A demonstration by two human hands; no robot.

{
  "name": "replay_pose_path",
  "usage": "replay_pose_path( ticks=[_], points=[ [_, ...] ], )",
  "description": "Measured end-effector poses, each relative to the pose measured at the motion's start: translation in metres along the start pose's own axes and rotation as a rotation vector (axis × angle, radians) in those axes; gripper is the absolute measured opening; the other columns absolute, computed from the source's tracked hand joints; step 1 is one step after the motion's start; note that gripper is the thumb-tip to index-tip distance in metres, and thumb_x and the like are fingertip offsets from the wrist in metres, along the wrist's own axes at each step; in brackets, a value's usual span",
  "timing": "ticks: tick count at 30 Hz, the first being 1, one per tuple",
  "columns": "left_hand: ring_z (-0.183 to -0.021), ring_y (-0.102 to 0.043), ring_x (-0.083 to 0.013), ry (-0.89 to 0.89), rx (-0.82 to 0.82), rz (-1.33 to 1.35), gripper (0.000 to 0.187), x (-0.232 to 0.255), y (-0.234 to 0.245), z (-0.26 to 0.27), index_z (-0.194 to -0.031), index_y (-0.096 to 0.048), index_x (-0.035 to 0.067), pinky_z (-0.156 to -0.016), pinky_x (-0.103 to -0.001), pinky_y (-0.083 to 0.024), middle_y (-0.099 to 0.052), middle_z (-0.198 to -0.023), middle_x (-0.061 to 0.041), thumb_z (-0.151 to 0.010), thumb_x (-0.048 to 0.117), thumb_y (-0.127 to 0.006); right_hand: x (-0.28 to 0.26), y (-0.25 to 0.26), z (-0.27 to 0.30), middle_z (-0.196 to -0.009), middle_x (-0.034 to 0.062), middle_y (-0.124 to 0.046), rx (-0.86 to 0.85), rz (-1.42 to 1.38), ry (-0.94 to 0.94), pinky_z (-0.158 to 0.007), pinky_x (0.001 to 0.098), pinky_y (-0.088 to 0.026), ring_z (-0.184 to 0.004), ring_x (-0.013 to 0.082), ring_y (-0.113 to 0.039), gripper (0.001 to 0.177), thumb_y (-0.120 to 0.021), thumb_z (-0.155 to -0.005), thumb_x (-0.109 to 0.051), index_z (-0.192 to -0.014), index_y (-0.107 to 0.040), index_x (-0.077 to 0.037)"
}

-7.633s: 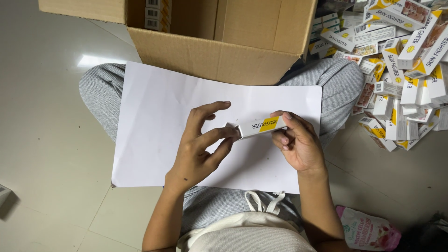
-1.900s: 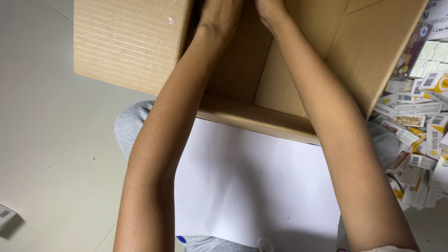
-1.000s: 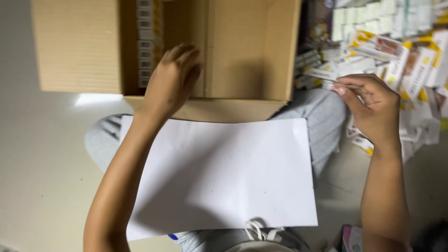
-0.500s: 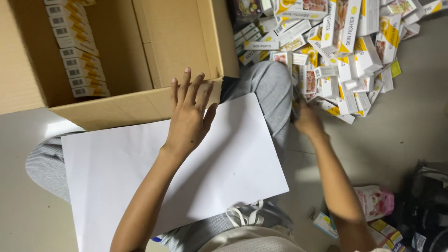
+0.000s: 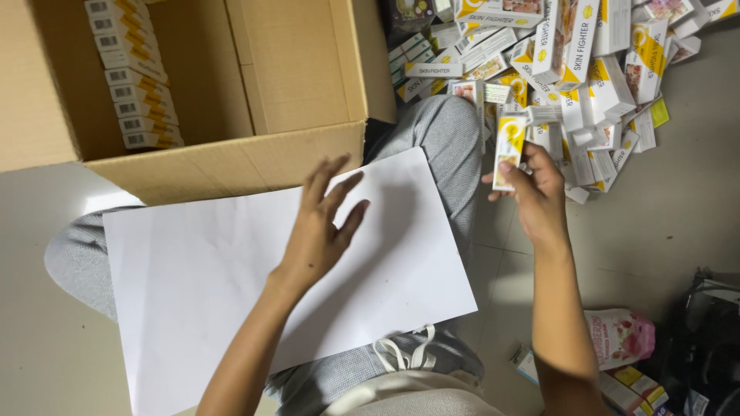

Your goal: The person packs and organizes small medicine boxes into a larger cardboard box while sitting on the floor.

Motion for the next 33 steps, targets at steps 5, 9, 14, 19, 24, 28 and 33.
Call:
replay_pose_path(
  ticks=[5,9,14,19,24,28,33],
  points=[
    [-0.116,-0.071,-0.0239,0.294,-0.082,0.595,0.041,0.036,0.014,0.013,-0.134,-0.063,0.004,-0.082,-0.034,-0.062,-0.061,-0.143,-0.012,-0.096,0.016,-0.072,-0.029,-0.043,0.054,-0.102,0.0097,-0.071,-0.286,0.085,0.109,-0.068,0.0242,-0.054,-0.083,0.0151,-0.070,0.034,-0.071,-0.097,-0.012,-0.127,-0.065,0.003],
    [-0.115,-0.071,-0.0223,0.244,-0.001,0.793,0.041,0.043,0.027,0.023,-0.136,-0.061,0.002,-0.097,-0.031,-0.061,-0.065,-0.135,-0.013,-0.098,0.015,-0.071,-0.041,-0.071,0.070,-0.096,0.0075,-0.067,-0.428,0.246,0.205,-0.071,0.0228,-0.048,-0.082,0.0128,-0.062,0.035,-0.075,-0.095,-0.012,-0.125,-0.069,0.005],
    [-0.101,-0.076,-0.0190,0.300,-0.020,0.718,0.023,0.041,0.053,0.034,-0.118,-0.072,0.003,-0.082,-0.029,-0.062,-0.072,-0.116,-0.009,-0.097,0.013,-0.072,-0.040,-0.082,0.076,-0.106,0.0055,-0.065,-0.587,0.253,0.350,-0.088,0.0226,-0.047,-0.096,0.0114,-0.059,0.044,-0.077,-0.094,-0.012,-0.132,-0.067,0.006],
    [-0.097,-0.076,-0.0187,0.291,-0.043,0.660,0.021,0.035,0.067,0.052,-0.111,-0.074,0.003,-0.082,-0.029,-0.063,-0.074,-0.108,-0.008,-0.093,0.012,-0.075,-0.036,-0.095,0.081,-0.112,0.0079,-0.068,-0.553,0.090,0.192,-0.088,0.0223,-0.053,-0.100,0.0108,-0.064,0.045,-0.080,-0.090,-0.011,-0.129,-0.064,0.004],
    [-0.097,-0.077,-0.0185,0.333,-0.003,0.696,0.023,0.034,0.080,0.062,-0.111,-0.072,0.002,-0.078,-0.029,-0.065,-0.072,-0.110,-0.008,-0.090,0.012,-0.075,-0.035,-0.111,0.083,-0.114,0.0095,-0.068,-0.521,0.013,0.134,-0.084,0.0214,-0.056,-0.097,0.0105,-0.067,0.041,-0.081,-0.090,-0.008,-0.125,-0.063,0.002],
    [-0.096,-0.079,-0.0188,0.328,0.018,0.677,0.024,0.026,0.083,0.073,-0.111,-0.073,0.002,-0.078,-0.029,-0.065,-0.074,-0.112,-0.009,-0.090,0.013,-0.076,-0.035,-0.118,0.082,-0.118,0.0097,-0.067,-0.545,0.020,0.147,-0.087,0.0230,-0.057,-0.100,0.0118,-0.068,0.037,-0.081,-0.090,-0.008,-0.121,-0.064,0.003],
    [-0.093,-0.080,-0.0172,0.372,-0.017,0.665,0.024,0.028,0.092,0.071,-0.111,-0.073,0.002,-0.070,-0.026,-0.066,-0.077,-0.109,-0.009,-0.091,0.014,-0.075,-0.036,-0.120,0.083,-0.118,0.0097,-0.067,-0.575,0.016,0.143,-0.088,0.0233,-0.058,-0.102,0.0121,-0.067,0.035,-0.080,-0.091,-0.008,-0.121,-0.065,0.003]
  ],
)
Point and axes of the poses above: each hand's wrist, its own z-axis away from the middle knuckle, its own y-axis out of the back of the hand, x = y × z, the point moved 1 cm from there along -z, towards the middle knuckle
